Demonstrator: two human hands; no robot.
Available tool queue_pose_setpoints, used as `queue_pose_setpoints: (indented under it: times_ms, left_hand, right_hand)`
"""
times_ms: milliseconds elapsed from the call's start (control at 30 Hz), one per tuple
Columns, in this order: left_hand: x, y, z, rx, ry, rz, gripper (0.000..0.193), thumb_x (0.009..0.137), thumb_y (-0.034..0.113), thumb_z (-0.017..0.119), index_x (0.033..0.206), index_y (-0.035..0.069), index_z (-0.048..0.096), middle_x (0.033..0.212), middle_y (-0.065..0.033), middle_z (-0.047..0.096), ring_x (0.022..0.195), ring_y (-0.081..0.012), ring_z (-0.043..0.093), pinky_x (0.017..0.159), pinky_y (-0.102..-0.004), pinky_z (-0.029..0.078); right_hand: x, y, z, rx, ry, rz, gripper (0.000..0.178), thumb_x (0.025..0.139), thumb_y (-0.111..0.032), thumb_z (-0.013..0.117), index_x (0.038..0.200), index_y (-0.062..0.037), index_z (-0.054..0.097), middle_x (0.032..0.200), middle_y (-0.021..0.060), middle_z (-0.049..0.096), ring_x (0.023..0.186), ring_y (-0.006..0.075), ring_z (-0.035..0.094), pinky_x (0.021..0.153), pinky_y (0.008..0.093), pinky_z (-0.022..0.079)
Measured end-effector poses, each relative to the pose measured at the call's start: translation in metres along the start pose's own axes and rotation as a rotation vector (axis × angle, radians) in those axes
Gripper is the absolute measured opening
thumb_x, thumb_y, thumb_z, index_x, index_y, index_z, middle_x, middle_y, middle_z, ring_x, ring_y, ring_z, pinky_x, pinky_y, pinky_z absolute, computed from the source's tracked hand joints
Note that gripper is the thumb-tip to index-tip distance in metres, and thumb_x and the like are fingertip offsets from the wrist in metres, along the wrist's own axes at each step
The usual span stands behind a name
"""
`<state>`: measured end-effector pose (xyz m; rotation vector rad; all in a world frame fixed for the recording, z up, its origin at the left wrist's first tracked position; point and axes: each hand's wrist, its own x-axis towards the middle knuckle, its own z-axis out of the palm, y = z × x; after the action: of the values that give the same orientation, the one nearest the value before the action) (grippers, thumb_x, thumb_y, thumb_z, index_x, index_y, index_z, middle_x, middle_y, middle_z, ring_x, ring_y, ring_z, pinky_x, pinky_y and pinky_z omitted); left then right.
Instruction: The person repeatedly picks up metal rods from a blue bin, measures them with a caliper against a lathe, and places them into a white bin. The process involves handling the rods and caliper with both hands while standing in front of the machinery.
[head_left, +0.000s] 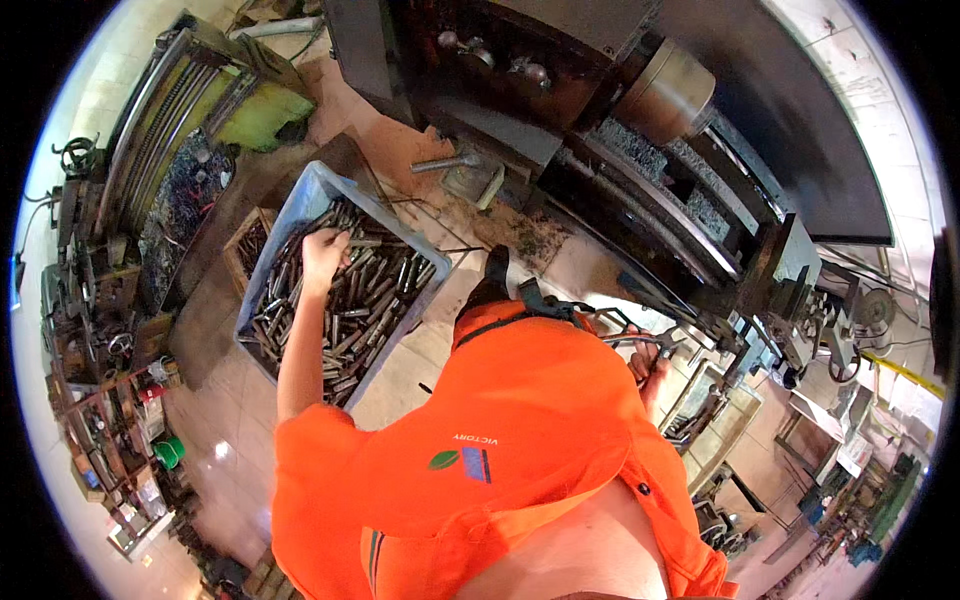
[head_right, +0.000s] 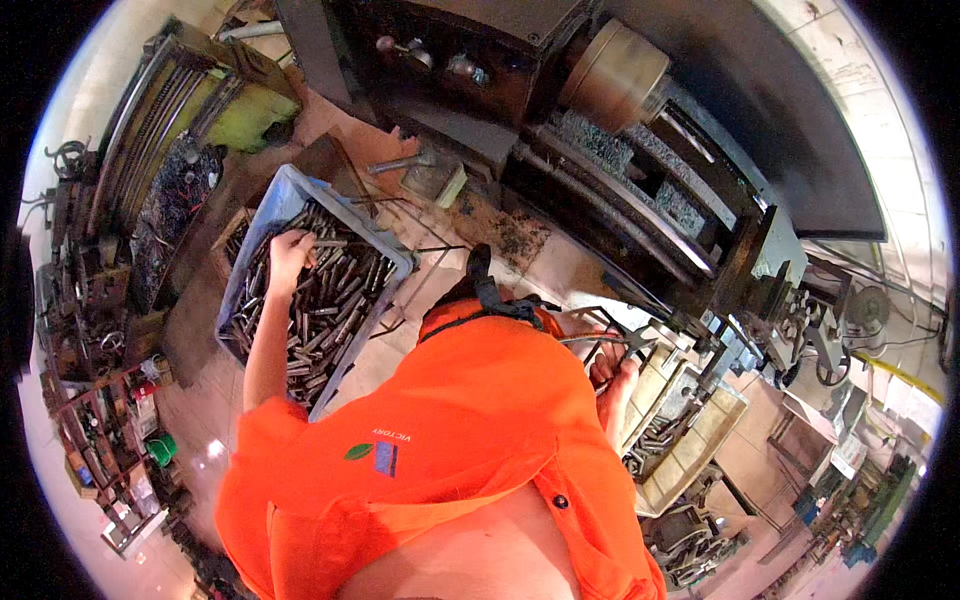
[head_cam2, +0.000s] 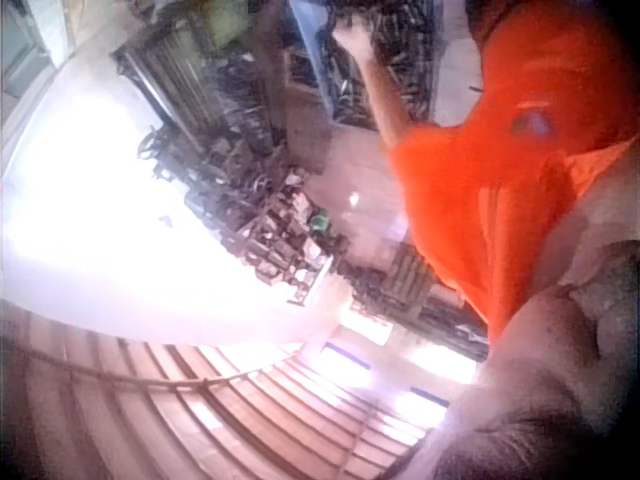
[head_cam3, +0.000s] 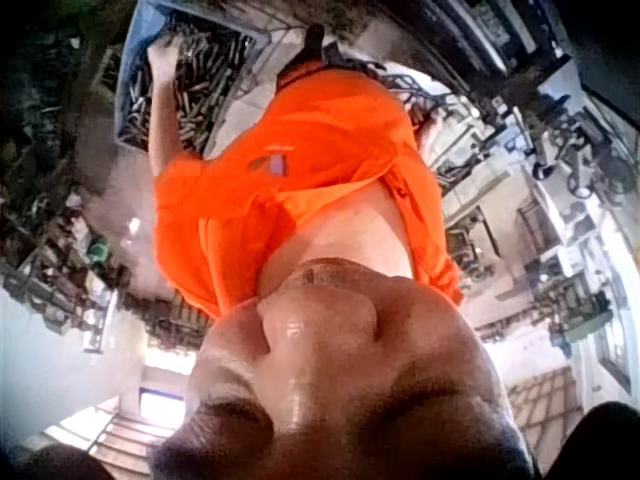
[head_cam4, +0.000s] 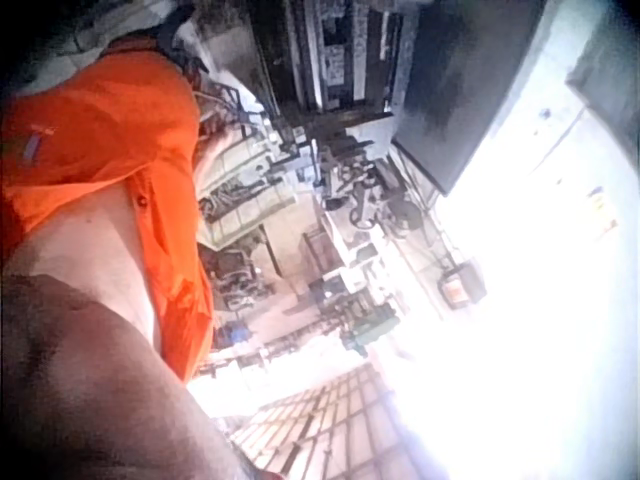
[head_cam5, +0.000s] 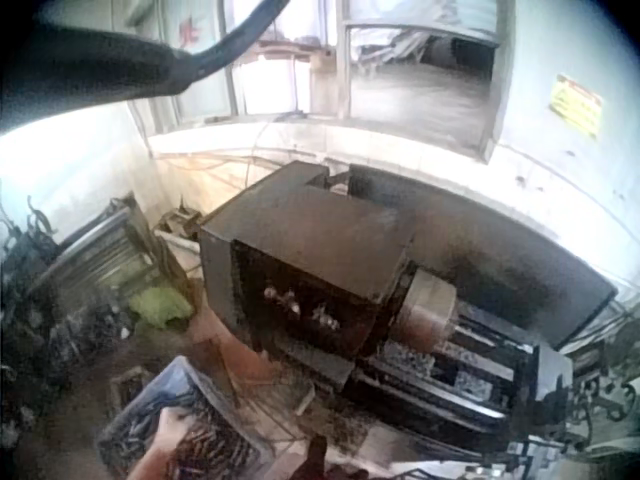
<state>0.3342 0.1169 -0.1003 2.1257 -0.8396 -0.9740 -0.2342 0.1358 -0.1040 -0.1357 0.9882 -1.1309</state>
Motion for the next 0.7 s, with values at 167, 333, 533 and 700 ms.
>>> queue_pose_setpoints:
  times_ms: [167,333,533,700]
  left_hand:
    - [-0.055,0.068,0.023,-0.683,-0.182,-0.008,0.02,0.078,0.014,0.064,0.083,-0.005,0.059,0.064,-0.0115,0.06,0.047,-0.0156,0.056,0.043,-0.0245,0.042]
    - [-0.086,0.173,0.121,-0.795,-0.458,0.085,0.018,0.079,0.012,0.064,0.085,-0.005,0.06,0.068,-0.0108,0.062,0.05,-0.0173,0.059,0.045,-0.0262,0.046]
    - [-0.13,0.255,0.199,-0.7,-0.51,0.434,0.019,0.082,0.011,0.063,0.089,-0.006,0.061,0.07,-0.0115,0.062,0.056,-0.0178,0.061,0.05,-0.028,0.051]
    - [-0.135,0.25,0.216,-0.661,-0.632,0.443,0.016,0.082,0.008,0.062,0.089,-0.006,0.062,0.069,-0.0102,0.062,0.057,-0.0161,0.061,0.052,-0.0264,0.052]
  right_hand:
    - [-0.003,-0.016,0.034,-0.197,-0.032,-0.052,0.053,0.076,-0.031,0.06,0.118,-0.001,0.046,0.125,0.015,0.049,0.043,0.0039,0.028,0.038,0.0179,0.023]
    - [0.007,-0.049,0.101,-0.595,-0.292,-0.063,0.046,0.071,-0.014,0.057,0.114,-0.0002,0.049,0.101,0.0118,0.06,0.041,0.0055,0.039,0.039,0.0201,0.03]
    - [-0.013,-0.056,0.158,-1.03,-0.337,-0.08,0.037,0.067,-0.011,0.054,0.101,0.0022,0.056,0.085,0.0024,0.057,0.076,0.0119,0.049,0.069,0.0243,0.04]
    - [-0.024,-0.063,0.153,-1.098,-0.199,-0.161,0.036,0.065,-0.013,0.055,0.098,0.0018,0.054,0.078,0.0024,0.053,0.072,0.0103,0.048,0.065,0.0236,0.039]
